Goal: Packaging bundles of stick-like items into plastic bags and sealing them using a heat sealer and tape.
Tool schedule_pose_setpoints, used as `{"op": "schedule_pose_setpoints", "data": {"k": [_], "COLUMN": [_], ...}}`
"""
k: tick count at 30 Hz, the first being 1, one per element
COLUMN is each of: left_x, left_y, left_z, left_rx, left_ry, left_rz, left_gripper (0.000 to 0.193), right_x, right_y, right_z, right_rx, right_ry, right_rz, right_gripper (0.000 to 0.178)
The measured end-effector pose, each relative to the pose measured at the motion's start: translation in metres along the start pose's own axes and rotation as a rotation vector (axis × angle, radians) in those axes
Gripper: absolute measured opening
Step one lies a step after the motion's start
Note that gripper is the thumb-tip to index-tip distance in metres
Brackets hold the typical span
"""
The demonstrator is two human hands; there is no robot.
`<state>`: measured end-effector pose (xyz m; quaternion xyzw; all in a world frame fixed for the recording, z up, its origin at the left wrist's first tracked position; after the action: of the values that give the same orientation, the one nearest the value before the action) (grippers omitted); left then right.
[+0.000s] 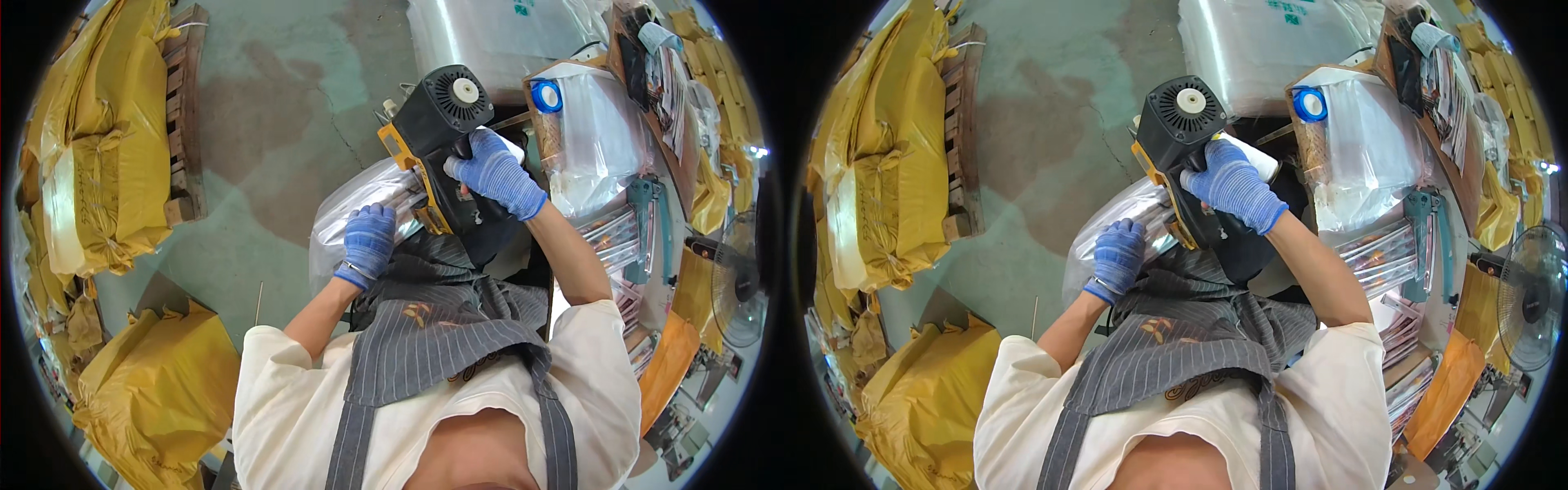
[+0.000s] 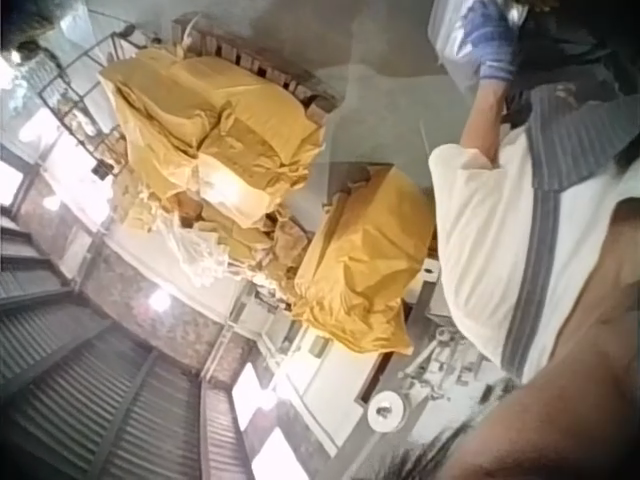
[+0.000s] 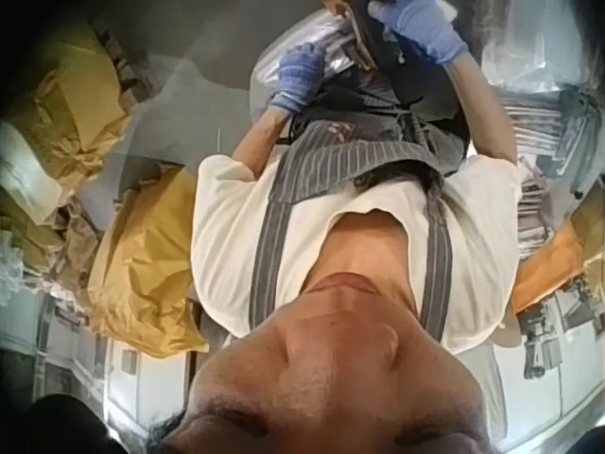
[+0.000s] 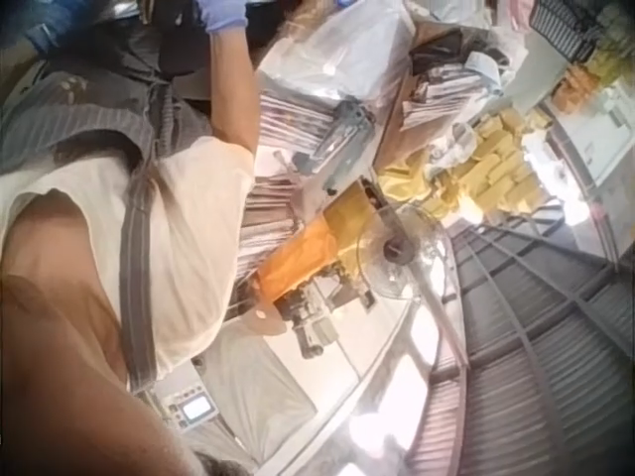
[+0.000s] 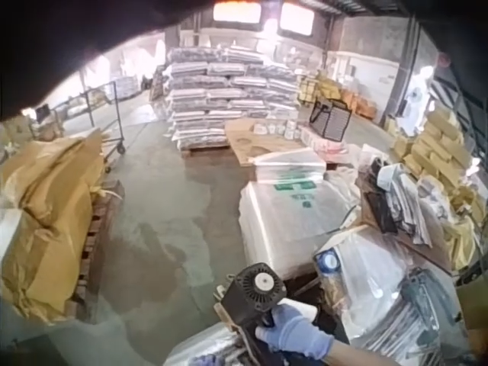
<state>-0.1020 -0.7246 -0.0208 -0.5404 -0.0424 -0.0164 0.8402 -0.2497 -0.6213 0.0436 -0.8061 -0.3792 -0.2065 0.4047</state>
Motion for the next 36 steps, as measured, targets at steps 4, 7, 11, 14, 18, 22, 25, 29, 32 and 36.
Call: {"op": "schedule_pose_setpoints", "data": {"k": [4, 7, 11, 14, 18, 22, 25, 29, 32, 36], "left_x": [0.033, 0.05, 0.053, 0.056, 0.083, 0.105, 0.116, 0.128, 0.139, 0.169], "left_y": [-0.013, -0.003, -0.008, -0.007, -0.033, -0.05, -0.061, -0.063, -0.064, -0.019], "left_z": [-0.016, -0.037, -0.044, -0.055, -0.069, -0.078, -0.077, -0.085, -0.091, -0.143], "left_rx": [-0.114, -0.147, -0.124, -0.053, -0.254, -0.142, -0.058, 0.067, 0.233, 0.877], "left_ry": [-0.114, -0.056, -0.049, -0.163, -0.11, -0.03, 0.014, 0.027, 0.072, -0.248], "left_rz": [0.034, -0.062, -0.016, -0.091, -0.081, 0.103, 0.286, 0.391, 0.489, 0.771], "left_gripper": [0.017, 0.011, 0.013, 0.017, 0.016, 0.017, 0.012, 0.015, 0.021, 0.042], "right_x": [0.003, 0.007, 0.014, 0.012, 0.011, 0.03, 0.035, 0.03, 0.032, 0.04], "right_y": [0.014, 0.026, 0.041, 0.058, 0.077, 0.095, 0.109, 0.133, 0.155, 0.177], "right_z": [-0.018, -0.033, -0.052, -0.054, -0.063, -0.099, -0.113, -0.125, -0.131, -0.144], "right_rx": [0.172, 0.141, 0.168, 0.071, 0.133, 0.235, 0.178, 0.241, 0.191, 0.003], "right_ry": [-0.126, -0.137, -0.139, -0.101, -0.138, -0.195, -0.195, -0.375, -0.297, -0.265], "right_rz": [0.06, 0.064, 0.05, -0.012, -0.017, -0.045, -0.06, 0.05, -0.017, -0.105], "right_gripper": [0.027, 0.028, 0.029, 0.027, 0.027, 0.029, 0.032, 0.027, 0.026, 0.023]}}
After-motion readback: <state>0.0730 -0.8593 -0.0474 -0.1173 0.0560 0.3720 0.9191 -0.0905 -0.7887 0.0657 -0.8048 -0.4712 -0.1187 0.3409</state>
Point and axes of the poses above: each hand's wrist, its own x-axis away from the middle knuckle, its own y-axis out of the palm, z = x × y, the point moved 8 cm from there along -x, towards the middle knuckle, and after that the axes turned 4 degrees about x, right-handed, at the moved point
